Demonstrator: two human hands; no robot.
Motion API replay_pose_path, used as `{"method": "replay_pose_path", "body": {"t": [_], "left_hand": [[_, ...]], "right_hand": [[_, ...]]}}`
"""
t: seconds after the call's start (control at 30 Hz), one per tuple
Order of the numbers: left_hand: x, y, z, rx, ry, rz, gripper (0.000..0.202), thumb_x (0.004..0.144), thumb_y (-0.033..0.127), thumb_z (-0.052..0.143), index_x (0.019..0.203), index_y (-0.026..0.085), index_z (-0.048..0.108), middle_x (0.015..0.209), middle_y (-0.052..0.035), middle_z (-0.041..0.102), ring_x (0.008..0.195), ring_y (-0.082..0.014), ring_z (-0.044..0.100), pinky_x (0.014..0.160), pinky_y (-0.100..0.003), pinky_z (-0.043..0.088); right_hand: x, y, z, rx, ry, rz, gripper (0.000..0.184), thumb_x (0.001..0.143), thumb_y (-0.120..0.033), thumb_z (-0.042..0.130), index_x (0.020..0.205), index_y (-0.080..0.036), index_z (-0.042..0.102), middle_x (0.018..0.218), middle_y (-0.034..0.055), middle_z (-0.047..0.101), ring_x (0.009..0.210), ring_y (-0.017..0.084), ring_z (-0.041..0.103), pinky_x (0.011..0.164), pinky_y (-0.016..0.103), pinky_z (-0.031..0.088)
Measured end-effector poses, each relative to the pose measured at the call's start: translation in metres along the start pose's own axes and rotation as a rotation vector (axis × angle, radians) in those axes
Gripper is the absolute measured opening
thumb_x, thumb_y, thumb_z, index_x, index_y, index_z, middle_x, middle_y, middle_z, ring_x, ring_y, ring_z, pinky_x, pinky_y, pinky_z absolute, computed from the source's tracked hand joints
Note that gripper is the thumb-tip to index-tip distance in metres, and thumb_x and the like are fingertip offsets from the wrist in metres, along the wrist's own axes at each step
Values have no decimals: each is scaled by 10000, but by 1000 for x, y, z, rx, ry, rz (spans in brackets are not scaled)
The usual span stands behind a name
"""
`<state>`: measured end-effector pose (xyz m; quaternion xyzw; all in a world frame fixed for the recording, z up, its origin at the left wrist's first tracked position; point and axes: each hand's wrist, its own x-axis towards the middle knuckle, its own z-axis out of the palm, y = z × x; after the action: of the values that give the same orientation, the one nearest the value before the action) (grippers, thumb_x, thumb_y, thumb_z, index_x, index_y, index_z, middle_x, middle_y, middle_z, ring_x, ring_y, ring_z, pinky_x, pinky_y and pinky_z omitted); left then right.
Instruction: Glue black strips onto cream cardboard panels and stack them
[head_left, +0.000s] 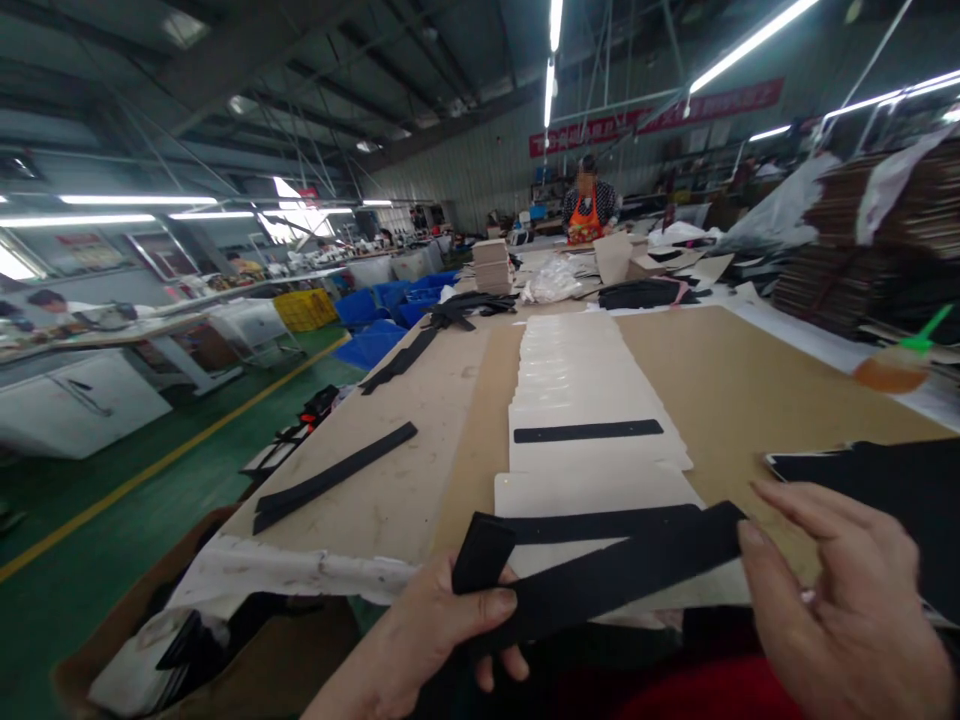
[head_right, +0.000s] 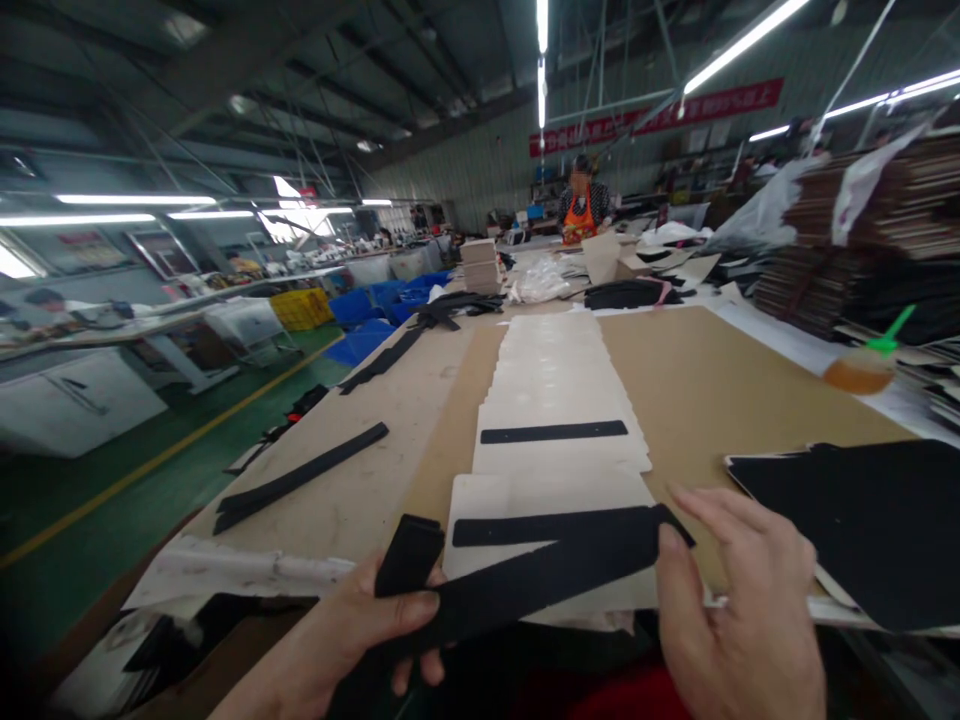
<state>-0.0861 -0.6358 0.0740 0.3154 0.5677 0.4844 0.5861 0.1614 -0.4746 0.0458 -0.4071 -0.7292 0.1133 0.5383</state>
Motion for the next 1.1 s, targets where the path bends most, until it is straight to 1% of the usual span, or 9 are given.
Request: {"method": "replay_pose_path", "body": {"t": [0.1, 0.17, 0.23, 0.3, 0.43, 0.6, 0.73, 0.87, 1.1], "left_hand": [[9, 6, 13, 7, -51, 27, 349, 759, 436, 725, 853, 107, 657, 776, -82, 695, 586, -148, 669, 422, -152, 434], [13, 9, 24, 1, -79, 43, 348, 780, 436, 714, 901, 113, 668, 762, -71, 694, 580, -136, 662, 425, -147, 436], [15, 12, 32, 1, -106, 46, 350, 783, 439, 713, 922, 120, 674, 755, -66, 694, 586, -135, 663, 431, -150, 438], [16, 13, 36, -3, -117, 14, 372, 774, 472, 711, 900, 124, 675, 743, -70, 698, 574, -141, 660, 422, -159, 424], [15, 14, 32, 109, 3, 12, 491, 814, 587, 607, 723, 109, 671, 617, -65, 659, 416, -76, 521, 381, -167, 293], [13, 17, 24, 229, 214, 78, 430, 850, 542, 575, 736, 139, 672, 402, 54, 426, 363, -43, 323, 426, -194, 216], [14, 15, 26, 161, 231, 114, 356, 848, 496, 582, 882, 153, 672, 542, 33, 551, 374, -44, 339, 415, -207, 213], [18, 12, 27, 136, 229, 110, 340, 853, 477, 580, 884, 150, 670, 535, 33, 547, 382, -46, 347, 420, -201, 237], [19, 12, 26, 90, 252, 123, 361, 819, 483, 608, 963, 157, 664, 746, -27, 682, 387, -39, 369, 403, -200, 227]], "right_hand": [[0, -35, -2, -43, -208, -590, 375, 867, -238, 591, 1239, -191, 609, 1289, 122, 587, 1240, 298, 506, 1094, 471, 349], [-1, -50, 6, 9, -374, -844, 346, 898, -215, 550, 1236, -210, 624, 1252, 62, 649, 1224, 249, 534, 1156, 434, 272], [-3, -55, 16, 54, -395, -914, 320, 948, -202, 482, 1230, -198, 633, 1210, 33, 689, 1194, 222, 563, 1184, 424, 213], [-3, -52, 20, 114, -398, -889, 321, 973, -165, 434, 1230, -163, 627, 1162, 45, 714, 1119, 194, 612, 1127, 363, 325], [8, -46, 14, 166, -672, -617, 273, 967, -140, 415, 1114, -174, 642, 980, 59, 738, 857, 167, 685, 758, 268, 524], [22, -44, 16, 341, -1172, 178, 364, 1003, -393, 369, 793, -210, 604, 630, -12, 647, 563, 120, 607, 539, 226, 439], [21, -40, 25, 621, -1241, 581, 405, 945, -538, 432, 802, -190, 583, 668, -10, 652, 465, 78, 548, 455, 188, 376], [21, -41, 28, 721, -1241, 713, 398, 875, -574, 531, 798, -186, 569, 651, -22, 643, 428, 58, 513, 442, 172, 363], [22, -45, 27, 741, -1257, 740, 381, 862, -567, 551, 809, -190, 561, 630, -30, 641, 414, 52, 511, 431, 162, 359]]}}
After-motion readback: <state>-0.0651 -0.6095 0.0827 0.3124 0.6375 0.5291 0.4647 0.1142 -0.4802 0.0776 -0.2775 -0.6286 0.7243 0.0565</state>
